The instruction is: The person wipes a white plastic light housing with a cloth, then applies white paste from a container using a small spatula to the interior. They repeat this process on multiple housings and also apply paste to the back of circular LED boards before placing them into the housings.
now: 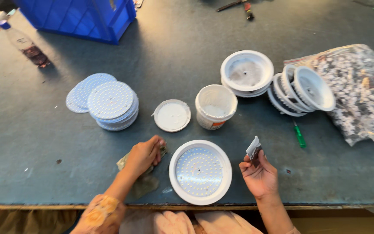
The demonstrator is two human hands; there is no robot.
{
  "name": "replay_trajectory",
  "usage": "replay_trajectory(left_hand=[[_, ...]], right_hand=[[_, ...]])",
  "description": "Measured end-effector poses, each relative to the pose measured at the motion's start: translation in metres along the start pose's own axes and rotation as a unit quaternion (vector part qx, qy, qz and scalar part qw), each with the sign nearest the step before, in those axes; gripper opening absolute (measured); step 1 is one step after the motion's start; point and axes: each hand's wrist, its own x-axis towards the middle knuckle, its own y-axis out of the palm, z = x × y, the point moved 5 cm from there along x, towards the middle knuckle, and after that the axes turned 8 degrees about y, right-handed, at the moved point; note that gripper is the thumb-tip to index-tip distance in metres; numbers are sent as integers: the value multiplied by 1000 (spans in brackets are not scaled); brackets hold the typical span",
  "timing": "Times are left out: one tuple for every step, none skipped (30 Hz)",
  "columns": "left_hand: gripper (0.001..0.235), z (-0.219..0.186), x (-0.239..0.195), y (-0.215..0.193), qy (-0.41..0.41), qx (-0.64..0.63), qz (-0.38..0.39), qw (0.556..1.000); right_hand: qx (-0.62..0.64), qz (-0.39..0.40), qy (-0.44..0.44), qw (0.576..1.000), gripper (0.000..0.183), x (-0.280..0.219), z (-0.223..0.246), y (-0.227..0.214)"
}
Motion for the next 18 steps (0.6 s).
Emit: replay_trajectory(left_hand=[[20,-7,0,-4,7,-6,55,998],[19,-11,1,-9,-13,10,93,996],[18,-14,4,-15,-33,25,131,990],[18,-16,5,-19,-57,42,170,983],[18,-24,14,-25,-16,96,103,990],[19,-31,19,-26,21,149,35,988],[20,-36,21,-28,58,200,-33,978],[18,-42,22,-21,129,184,-48,973],[15,-47,20,-12,200,168,-63,963],[13,-50,16,-7,271,153,-81,947],[13,-45,12,0,265,155,-59,950],[13,-39,9,6,261,156,-35,952],[15,-33,8,10,257,157,-10,954],[15,-27,8,14,256,159,20,953],[16,-20,7,16,256,160,50,952],[17,-14,6,19,251,159,79,951],[16,-8,8,18,246,144,75,956],[16,-4,8,19,239,126,71,960]], right_hand=[[-5,-8,-12,1000,14,-4,5,-2],[-9,-15,-21,1000,14,-6,9,-3],[-10,-25,-28,999,13,-7,14,-5],[-9,-37,-31,999,13,-8,17,-9],[-8,-50,-35,998,12,-7,19,-13],[-5,-55,-39,998,12,-6,20,-17],[-2,-61,-43,997,12,-5,21,-22],[-1,-64,-45,997,13,-1,21,-25],[4,-62,-45,997,12,1,21,-28],[8,-56,-44,997,12,6,21,-30],[12,-51,-43,998,11,10,22,-32],[5,-53,-48,997,11,12,24,-35],[-2,-55,-54,997,12,15,27,-38],[-7,-59,-62,996,12,17,29,-41],[-5,-69,-63,996,12,20,29,-44],[-5,-83,-63,995,13,21,30,-46],[-5,-97,-62,993,13,23,30,-47],[11,-80,-60,995,13,25,30,-43]])
